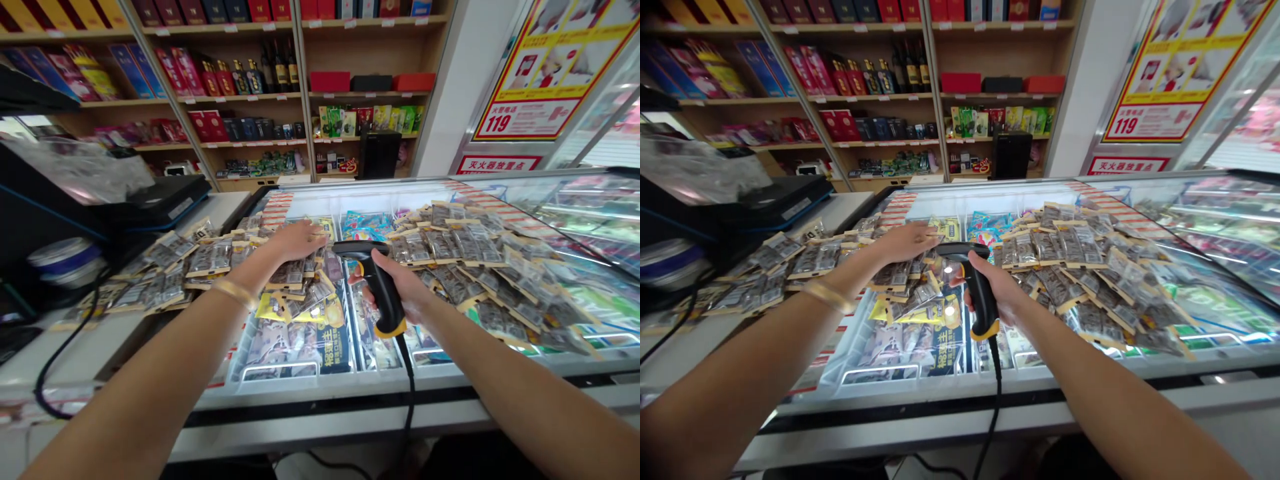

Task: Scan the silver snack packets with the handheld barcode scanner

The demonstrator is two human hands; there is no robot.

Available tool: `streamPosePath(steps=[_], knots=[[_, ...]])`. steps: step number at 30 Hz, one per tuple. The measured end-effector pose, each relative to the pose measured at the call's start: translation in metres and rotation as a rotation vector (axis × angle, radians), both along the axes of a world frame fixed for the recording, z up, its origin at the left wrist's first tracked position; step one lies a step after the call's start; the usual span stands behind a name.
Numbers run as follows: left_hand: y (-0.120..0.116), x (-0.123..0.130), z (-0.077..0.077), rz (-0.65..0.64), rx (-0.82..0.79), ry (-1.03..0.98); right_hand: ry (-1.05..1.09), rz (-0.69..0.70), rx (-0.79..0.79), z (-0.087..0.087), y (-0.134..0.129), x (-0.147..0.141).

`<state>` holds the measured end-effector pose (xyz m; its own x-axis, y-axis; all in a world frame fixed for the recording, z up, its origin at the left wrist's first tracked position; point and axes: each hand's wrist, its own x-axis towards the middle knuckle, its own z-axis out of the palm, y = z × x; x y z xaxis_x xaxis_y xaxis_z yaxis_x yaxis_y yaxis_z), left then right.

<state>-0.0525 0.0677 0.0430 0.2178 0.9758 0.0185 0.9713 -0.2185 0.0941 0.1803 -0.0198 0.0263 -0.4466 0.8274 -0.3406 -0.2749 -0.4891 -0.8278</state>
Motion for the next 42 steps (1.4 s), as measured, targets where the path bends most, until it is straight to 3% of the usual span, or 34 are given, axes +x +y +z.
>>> streamPosePath(steps=[5,8,11,15,19,26,32,35,38,42], knots=[[-0.047,-0.011,0.015,0.219,0.294,-0.216,0.022,0.027,0.062,-0.003,-0.001,0.005],[-0.069,-0.024,0.014,0.34,0.222,-0.105,0.023,0.05,0.091,-0.003,-0.003,0.005],[-0.08,-0.035,0.005,0.38,0.098,-0.009,-0.005,0.075,0.101,-0.002,-0.005,0.005],[-0.083,-0.039,-0.005,0.363,0.1,-0.081,-0.022,0.115,0.126,-0.002,-0.006,0.004],[-0.084,-0.036,-0.005,0.289,0.125,-0.216,-0.016,0.123,0.127,-0.004,-0.006,0.003],[-0.088,-0.029,-0.004,0.234,0.173,-0.646,-0.006,0.207,0.184,-0.006,-0.009,0.004],[-0.079,-0.022,-0.012,0.412,0.251,-1.21,0.006,0.266,0.23,-0.005,-0.01,0.005],[-0.077,-0.018,-0.01,0.466,0.211,-1.405,0.0,0.309,0.245,-0.004,-0.011,0.003],[-0.078,-0.013,-0.008,0.48,0.141,-1.468,-0.019,0.329,0.265,-0.006,-0.012,0.001],[-0.077,-0.01,-0.012,0.44,0.199,-1.351,-0.078,0.368,0.271,-0.01,-0.012,-0.001]])
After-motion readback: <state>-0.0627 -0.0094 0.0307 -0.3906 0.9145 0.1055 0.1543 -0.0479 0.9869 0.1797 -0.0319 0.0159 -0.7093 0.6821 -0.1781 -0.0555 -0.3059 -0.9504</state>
